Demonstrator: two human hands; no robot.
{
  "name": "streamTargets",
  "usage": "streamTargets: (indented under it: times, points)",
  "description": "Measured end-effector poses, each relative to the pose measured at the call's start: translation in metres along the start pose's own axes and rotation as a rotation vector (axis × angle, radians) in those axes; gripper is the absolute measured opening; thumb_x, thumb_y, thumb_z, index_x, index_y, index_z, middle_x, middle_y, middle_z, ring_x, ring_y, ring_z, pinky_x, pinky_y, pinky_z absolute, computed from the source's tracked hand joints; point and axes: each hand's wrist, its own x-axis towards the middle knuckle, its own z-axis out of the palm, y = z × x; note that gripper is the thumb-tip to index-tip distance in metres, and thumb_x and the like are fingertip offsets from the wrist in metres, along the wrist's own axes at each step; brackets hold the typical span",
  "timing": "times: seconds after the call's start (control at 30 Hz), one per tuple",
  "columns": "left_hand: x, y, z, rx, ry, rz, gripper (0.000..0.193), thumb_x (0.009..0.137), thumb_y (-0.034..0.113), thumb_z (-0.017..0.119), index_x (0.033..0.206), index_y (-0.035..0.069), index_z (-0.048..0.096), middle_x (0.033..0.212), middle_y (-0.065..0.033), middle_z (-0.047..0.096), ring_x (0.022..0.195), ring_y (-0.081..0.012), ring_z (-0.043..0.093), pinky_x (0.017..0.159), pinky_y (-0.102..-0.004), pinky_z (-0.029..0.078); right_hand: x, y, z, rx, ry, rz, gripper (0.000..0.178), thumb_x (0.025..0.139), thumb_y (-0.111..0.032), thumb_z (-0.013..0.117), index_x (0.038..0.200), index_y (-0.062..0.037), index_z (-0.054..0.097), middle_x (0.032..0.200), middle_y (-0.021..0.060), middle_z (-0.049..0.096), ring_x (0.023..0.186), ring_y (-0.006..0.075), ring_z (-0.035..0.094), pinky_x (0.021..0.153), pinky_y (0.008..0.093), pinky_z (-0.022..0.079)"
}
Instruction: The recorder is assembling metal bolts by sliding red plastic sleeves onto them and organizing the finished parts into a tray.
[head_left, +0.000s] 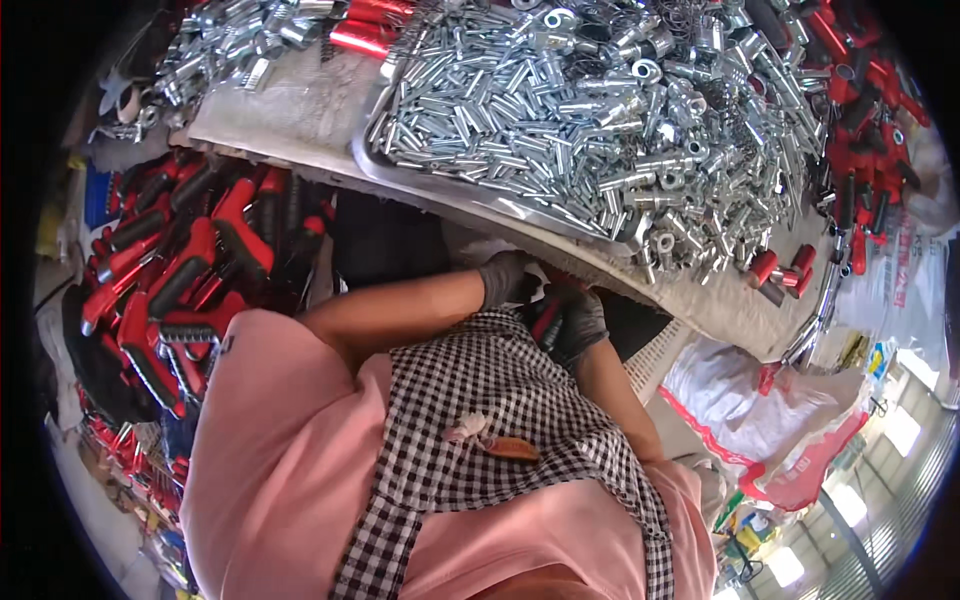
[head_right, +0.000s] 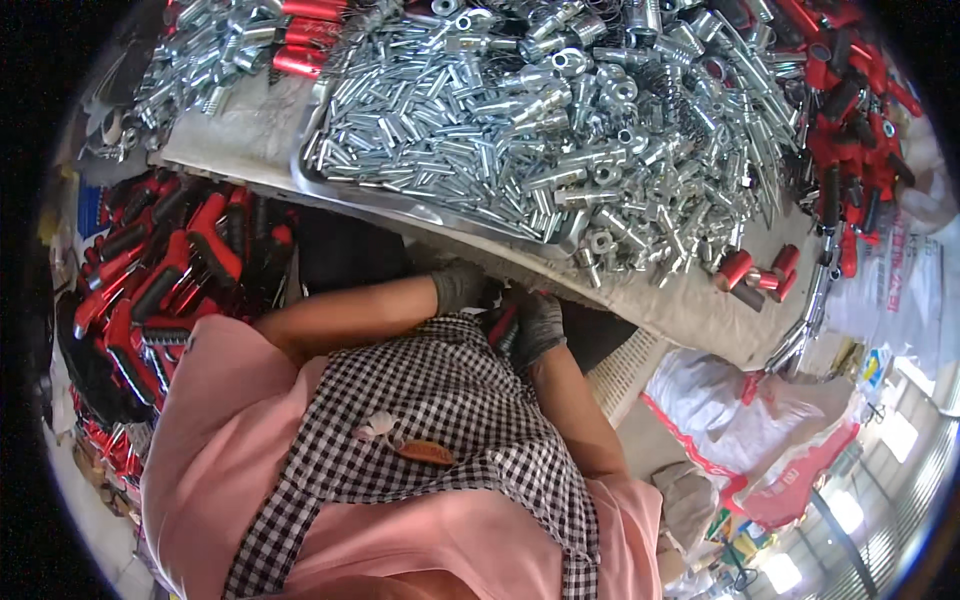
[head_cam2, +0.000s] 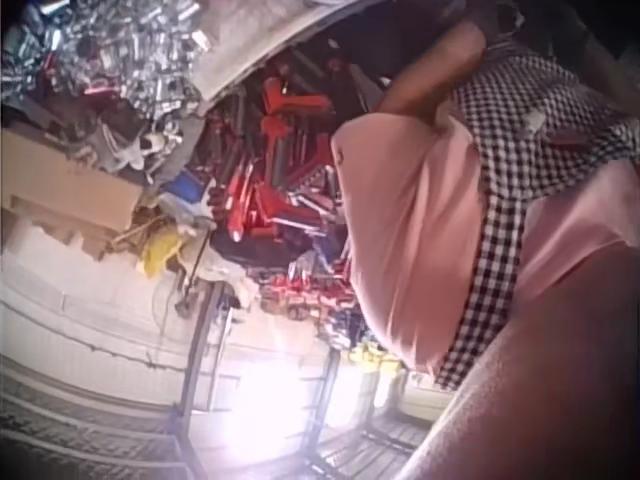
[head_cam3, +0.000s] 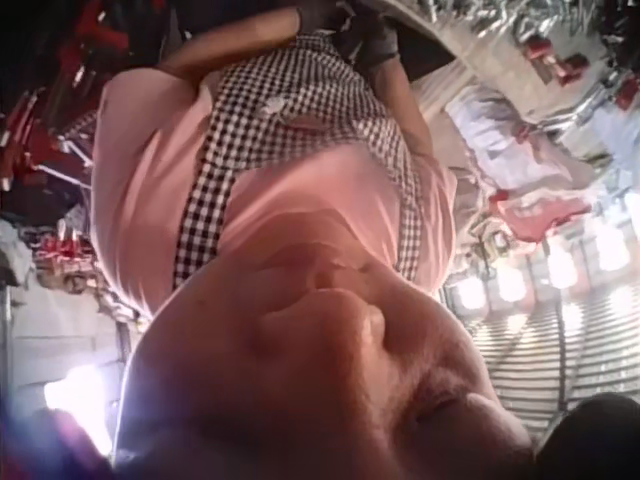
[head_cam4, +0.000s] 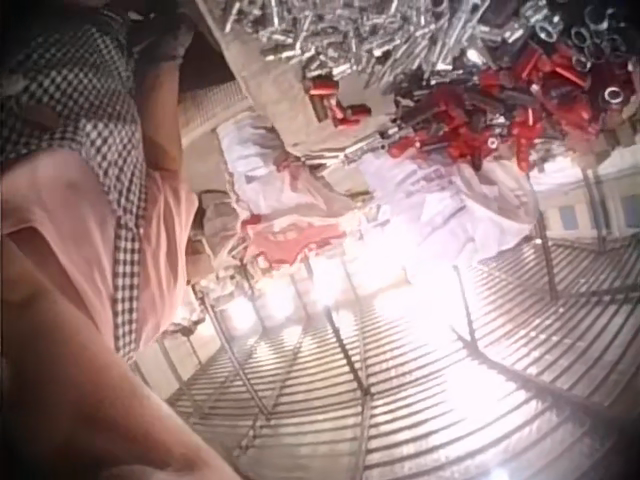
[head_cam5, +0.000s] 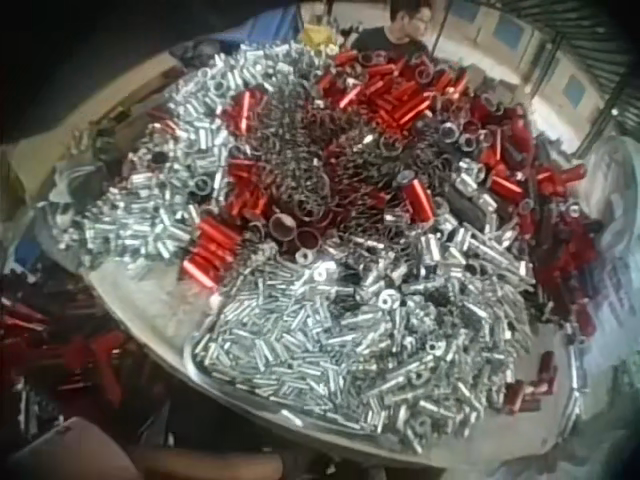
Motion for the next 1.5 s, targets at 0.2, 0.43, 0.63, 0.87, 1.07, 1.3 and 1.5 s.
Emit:
streamTargets:
  times: [0.2,0.43,0.63,0.87,1.07,1.3,1.5]
  points:
    - [0.051,-0.012,-0.058,0.366,-0.170,0.008,0.038,0.088,0.019,0.058,0.123,0.005,0.052,0.116,-0.0141,0.059,0.103,-0.0260,0.057,0.085,-0.0404,0.049,-0.010,-0.121,0.019,0.967,0.199,0.720,0.024,0.079,-0.008,0.058,0.101,-0.0007,0.061,0.078,0.0153,0.061,0.067,0.0292,0.060,0.057,0.0403,0.049]
    - [0.032,-0.011,-0.040,0.452,-0.219,-0.015,0.036,0.088,0.022,0.059,0.120,0.005,0.053,0.114,-0.0135,0.059,0.099,-0.0257,0.058,0.082,-0.0403,0.050,-0.016,-0.142,0.010,1.085,0.129,0.666,0.029,0.075,0.001,0.059,0.103,0.0035,0.059,0.078,0.0141,0.061,0.063,0.0284,0.059,0.057,0.0395,0.050]
    - [0.002,0.000,-0.010,0.442,-0.263,0.077,0.036,0.088,0.024,0.058,0.117,0.003,0.055,0.107,-0.0139,0.062,0.090,-0.0257,0.062,0.075,-0.0383,0.053,0.001,-0.124,0.018,0.798,0.289,0.701,0.031,0.071,-0.011,0.060,0.098,0.0035,0.059,0.069,0.0141,0.059,0.057,0.0284,0.057,0.055,0.0378,0.050]
    - [0.077,0.004,-0.056,0.546,-0.027,0.040,0.028,0.092,0.028,0.051,0.108,0.006,0.058,0.096,-0.0127,0.063,0.082,-0.0253,0.062,0.070,-0.0384,0.052,0.050,-0.006,0.029,-0.174,0.144,-0.100,0.031,0.082,-0.018,0.058,0.108,-0.0003,0.060,0.078,0.0132,0.063,0.067,0.0283,0.062,0.061,0.0380,0.052]
    - [-0.011,0.010,-0.049,1.139,-0.143,0.348,0.036,0.075,0.029,0.067,0.104,0.007,0.064,0.100,-0.0072,0.065,0.088,-0.0181,0.061,0.081,-0.0353,0.049,0.105,-0.080,0.052,-0.069,0.376,-0.150,0.035,0.087,-0.023,0.056,0.115,-0.0027,0.058,0.088,0.0133,0.064,0.079,0.0286,0.063,0.071,0.0368,0.052]
    - [-0.014,0.039,0.001,1.682,-0.467,0.456,0.041,0.072,0.028,0.070,0.107,0.007,0.063,0.105,-0.0070,0.065,0.095,-0.0176,0.060,0.088,-0.0345,0.048,0.088,-0.137,0.026,0.067,0.276,-0.125,0.037,0.088,-0.026,0.054,0.118,-0.0059,0.057,0.097,0.0130,0.063,0.087,0.0281,0.061,0.078,0.0356,0.050]
    - [-0.022,0.044,-0.006,1.846,-0.640,0.430,0.038,0.077,0.028,0.064,0.108,0.007,0.060,0.104,-0.0078,0.064,0.095,-0.0185,0.060,0.089,-0.0336,0.047,0.068,-0.161,0.016,0.167,0.106,0.052,0.039,0.088,-0.029,0.053,0.121,-0.0086,0.056,0.103,0.0128,0.062,0.094,0.0276,0.060,0.085,0.0345,0.047]
